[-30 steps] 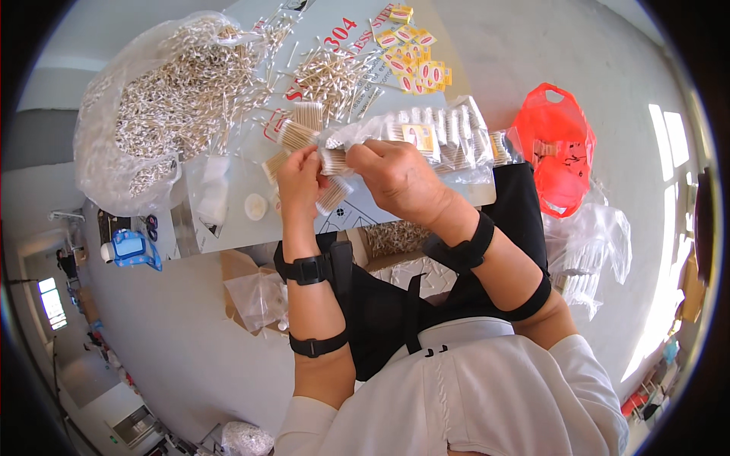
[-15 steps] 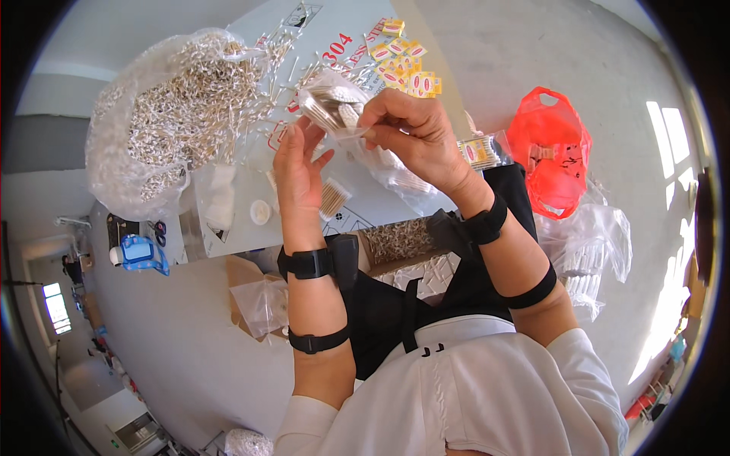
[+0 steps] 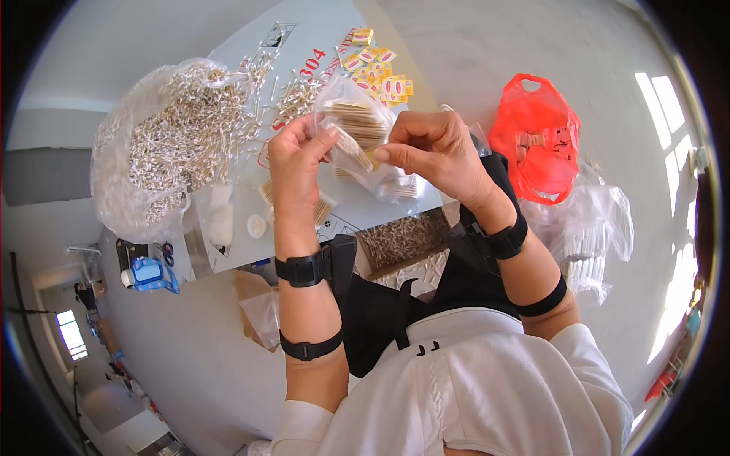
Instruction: Packaging bundles of cotton swabs by wrapping them with labels and placing them into a plastic bag.
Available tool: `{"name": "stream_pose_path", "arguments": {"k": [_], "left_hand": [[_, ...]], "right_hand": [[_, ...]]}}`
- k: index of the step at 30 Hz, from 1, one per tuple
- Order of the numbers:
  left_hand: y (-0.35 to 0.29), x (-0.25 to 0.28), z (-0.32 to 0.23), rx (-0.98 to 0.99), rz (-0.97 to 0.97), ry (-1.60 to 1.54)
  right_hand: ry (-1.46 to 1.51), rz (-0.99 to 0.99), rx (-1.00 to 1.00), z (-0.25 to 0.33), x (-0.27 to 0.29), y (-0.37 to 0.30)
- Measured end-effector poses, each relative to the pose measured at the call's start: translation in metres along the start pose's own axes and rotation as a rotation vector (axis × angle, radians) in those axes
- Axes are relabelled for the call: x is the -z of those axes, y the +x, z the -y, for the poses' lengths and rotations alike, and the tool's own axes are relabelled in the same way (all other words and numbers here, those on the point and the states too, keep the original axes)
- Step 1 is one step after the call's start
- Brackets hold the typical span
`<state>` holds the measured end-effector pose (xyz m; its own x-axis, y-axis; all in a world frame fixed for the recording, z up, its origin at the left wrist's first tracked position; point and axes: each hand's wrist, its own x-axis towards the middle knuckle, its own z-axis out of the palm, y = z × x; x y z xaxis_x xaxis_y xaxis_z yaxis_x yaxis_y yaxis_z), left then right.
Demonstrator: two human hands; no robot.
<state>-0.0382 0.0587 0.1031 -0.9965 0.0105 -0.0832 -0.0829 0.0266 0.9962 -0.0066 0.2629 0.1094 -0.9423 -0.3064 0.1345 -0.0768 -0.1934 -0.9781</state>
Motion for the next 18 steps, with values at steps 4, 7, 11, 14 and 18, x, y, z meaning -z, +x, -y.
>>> {"name": "stream_pose_path", "arguments": {"k": [4, 7, 11, 14, 18], "left_hand": [[-0.007, -0.021, -0.010, 0.009, 0.021, -0.008], [-0.009, -0.024, -0.012, 0.020, 0.045, 0.009], [-0.009, -0.027, -0.014, -0.069, -0.020, -0.102], [-0.011, -0.027, -0.022, -0.121, -0.077, -0.180], [-0.027, -0.024, -0.044, -0.236, -0.245, -0.122]], "right_hand": [[-0.286, -0.262, -0.048, 0.002, 0.009, -0.011], [-0.345, -0.399, -0.083, 0.002, 0.017, -0.011], [-0.234, -0.438, -0.178, -0.003, 0.031, -0.005], [0.085, -0.376, -0.106, 0.001, 0.030, 0.004], [0.065, -0.302, -0.038, 0.016, 0.019, 0.015]]}}
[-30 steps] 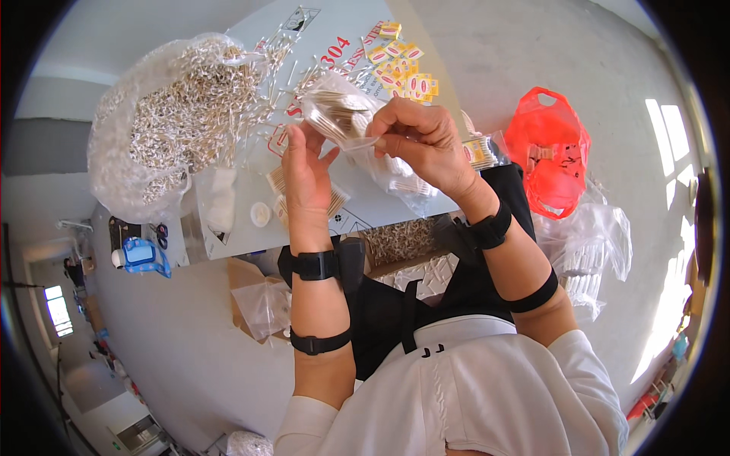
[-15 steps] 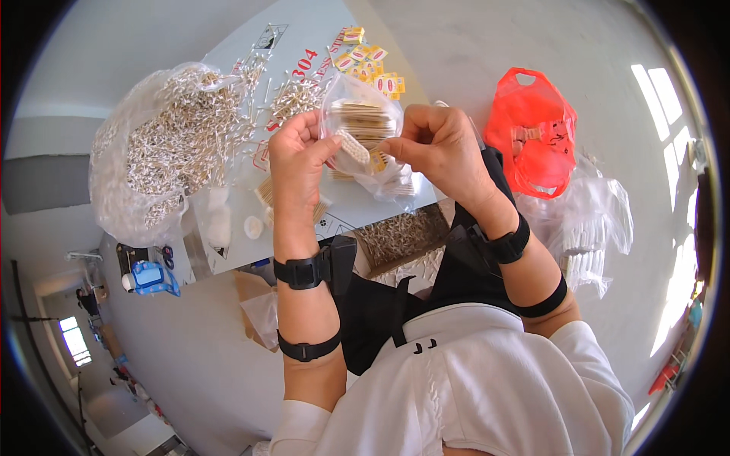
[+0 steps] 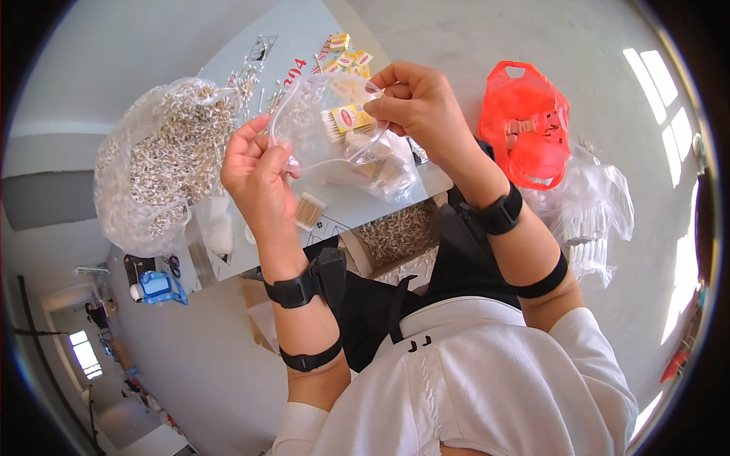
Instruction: Packaging bundles of cotton swabs by wrapping them with labels and placing them into a plastic bag.
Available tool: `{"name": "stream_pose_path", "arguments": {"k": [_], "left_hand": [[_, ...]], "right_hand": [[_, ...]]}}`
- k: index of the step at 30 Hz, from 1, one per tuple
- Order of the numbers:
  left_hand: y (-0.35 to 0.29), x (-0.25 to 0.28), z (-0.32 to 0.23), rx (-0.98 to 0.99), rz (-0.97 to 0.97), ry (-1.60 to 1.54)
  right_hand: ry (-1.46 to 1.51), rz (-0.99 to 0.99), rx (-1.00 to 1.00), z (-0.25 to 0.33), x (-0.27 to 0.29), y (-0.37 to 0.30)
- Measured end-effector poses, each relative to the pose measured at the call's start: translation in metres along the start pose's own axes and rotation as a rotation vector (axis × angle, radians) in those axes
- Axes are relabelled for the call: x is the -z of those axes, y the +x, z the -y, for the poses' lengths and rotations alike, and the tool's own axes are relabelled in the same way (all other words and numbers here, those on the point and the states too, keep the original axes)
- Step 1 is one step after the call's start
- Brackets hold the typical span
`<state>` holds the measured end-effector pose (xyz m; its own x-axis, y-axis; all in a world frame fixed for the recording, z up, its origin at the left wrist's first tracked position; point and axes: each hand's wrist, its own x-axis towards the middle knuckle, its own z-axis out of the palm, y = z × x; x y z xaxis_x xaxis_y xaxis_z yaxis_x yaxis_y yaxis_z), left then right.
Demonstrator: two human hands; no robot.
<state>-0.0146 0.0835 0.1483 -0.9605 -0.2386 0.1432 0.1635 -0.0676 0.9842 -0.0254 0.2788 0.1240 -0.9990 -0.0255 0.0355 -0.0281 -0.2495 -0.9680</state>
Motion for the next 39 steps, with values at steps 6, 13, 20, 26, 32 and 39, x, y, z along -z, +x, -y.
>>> {"name": "stream_pose_path", "arguments": {"k": [6, 13, 20, 26, 32, 39], "left_hand": [[0.000, 0.014, 0.008, 0.072, 0.027, 0.198], [0.003, -0.011, -0.043, -0.623, 0.341, 0.728], [0.027, -0.034, -0.012, 0.033, 0.982, 1.460], [0.027, -0.036, 0.032, -0.121, 0.861, 1.218], [0.028, -0.041, 0.013, 0.021, 1.001, 1.202], [0.009, -0.035, 0.015, 0.226, 1.011, 1.138]], "right_hand": [[-0.933, -0.143, 0.350, -0.015, -0.006, 0.012], [-0.649, -0.032, 0.203, -0.004, -0.004, 0.014], [-0.481, 0.088, 0.163, -0.005, -0.011, 0.008], [-0.354, 0.227, 0.031, -0.012, -0.005, 0.008], [-0.220, 0.172, 0.004, -0.018, 0.000, 0.012], [-0.006, 0.260, -0.129, -0.020, 0.010, 0.012]]}}
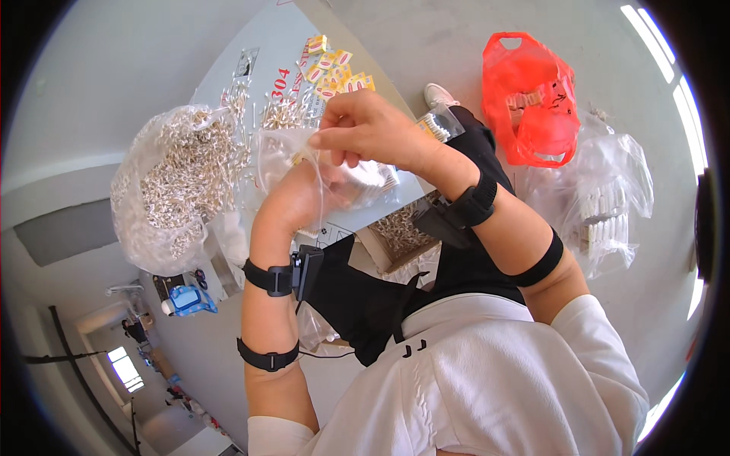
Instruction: Packaging bundles of cotton swabs by wrapping them with labels and placing them into a plastic bag.
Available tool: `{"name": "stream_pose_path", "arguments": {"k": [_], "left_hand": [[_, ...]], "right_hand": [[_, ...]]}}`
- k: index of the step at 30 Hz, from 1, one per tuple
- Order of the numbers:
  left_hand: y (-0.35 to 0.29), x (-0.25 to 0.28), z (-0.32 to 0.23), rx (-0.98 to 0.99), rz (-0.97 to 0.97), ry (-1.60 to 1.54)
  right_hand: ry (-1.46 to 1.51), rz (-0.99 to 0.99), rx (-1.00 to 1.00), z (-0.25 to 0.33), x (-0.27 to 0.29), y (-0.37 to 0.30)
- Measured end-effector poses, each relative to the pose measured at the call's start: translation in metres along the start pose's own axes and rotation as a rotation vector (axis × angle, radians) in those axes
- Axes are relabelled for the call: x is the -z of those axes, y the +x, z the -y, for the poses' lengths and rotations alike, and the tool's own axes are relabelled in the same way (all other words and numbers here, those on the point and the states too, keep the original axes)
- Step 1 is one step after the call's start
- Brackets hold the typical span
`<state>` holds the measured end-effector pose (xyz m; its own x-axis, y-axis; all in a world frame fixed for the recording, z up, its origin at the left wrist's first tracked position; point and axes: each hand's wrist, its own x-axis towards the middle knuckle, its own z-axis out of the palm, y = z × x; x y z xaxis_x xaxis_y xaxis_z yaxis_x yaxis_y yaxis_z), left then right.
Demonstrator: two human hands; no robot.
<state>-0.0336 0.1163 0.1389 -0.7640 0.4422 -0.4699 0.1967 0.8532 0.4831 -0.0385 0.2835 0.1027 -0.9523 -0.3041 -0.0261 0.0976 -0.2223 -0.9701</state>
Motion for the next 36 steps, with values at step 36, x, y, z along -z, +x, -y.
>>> {"name": "stream_pose_path", "arguments": {"k": [36], "left_hand": [[0.031, -0.024, 0.002, -0.116, -0.252, 0.672]], "right_hand": [[0.020, -0.222, -0.411, -0.154, 0.000, -0.016]]}}
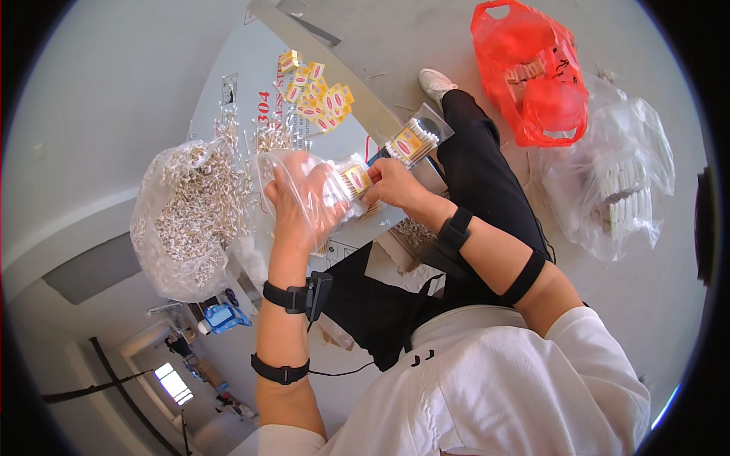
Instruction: Packaging bundles of cotton swabs by wrapping them with labels and placing them into a plastic bag.
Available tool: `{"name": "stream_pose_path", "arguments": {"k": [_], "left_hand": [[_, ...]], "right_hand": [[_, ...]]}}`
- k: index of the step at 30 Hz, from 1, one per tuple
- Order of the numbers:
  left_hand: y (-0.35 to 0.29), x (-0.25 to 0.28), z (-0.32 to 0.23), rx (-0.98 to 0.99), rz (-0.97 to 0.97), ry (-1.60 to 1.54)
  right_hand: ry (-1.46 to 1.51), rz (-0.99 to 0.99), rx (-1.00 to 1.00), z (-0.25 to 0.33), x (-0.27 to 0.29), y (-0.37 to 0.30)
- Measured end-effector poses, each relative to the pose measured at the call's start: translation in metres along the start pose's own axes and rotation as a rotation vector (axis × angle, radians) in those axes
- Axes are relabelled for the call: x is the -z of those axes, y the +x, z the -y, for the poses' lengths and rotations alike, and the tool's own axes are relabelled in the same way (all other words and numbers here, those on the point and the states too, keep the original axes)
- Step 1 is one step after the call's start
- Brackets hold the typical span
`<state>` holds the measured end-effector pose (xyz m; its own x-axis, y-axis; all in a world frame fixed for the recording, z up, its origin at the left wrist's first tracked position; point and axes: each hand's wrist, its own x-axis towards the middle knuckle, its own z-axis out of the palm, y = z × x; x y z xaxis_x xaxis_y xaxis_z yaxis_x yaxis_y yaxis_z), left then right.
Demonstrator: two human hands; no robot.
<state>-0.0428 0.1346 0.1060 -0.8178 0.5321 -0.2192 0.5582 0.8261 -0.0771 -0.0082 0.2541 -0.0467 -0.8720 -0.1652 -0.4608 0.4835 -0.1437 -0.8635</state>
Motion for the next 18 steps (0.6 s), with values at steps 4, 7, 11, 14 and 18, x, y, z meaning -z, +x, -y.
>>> {"name": "stream_pose_path", "arguments": {"k": [4, 7, 11, 14, 18], "left_hand": [[-0.007, -0.011, 0.008, -0.018, -0.016, -0.021], [-0.008, -0.017, 0.013, -0.069, -0.045, -0.061], [-0.003, -0.017, 0.009, -0.011, -0.029, -0.087], [-0.005, -0.020, 0.013, 0.054, -0.058, -0.208], [-0.008, -0.032, 0.040, 0.078, -0.132, -0.393]], "right_hand": [[0.073, 0.014, -0.016, -0.001, 0.001, 0.006], [0.255, 0.091, -0.171, 0.000, 0.003, 0.006], [0.422, 0.058, -0.134, 0.000, 0.000, 0.000], [0.476, 0.050, -0.029, 0.003, 0.000, -0.006], [0.420, 0.109, 0.152, -0.004, 0.000, -0.003]]}}
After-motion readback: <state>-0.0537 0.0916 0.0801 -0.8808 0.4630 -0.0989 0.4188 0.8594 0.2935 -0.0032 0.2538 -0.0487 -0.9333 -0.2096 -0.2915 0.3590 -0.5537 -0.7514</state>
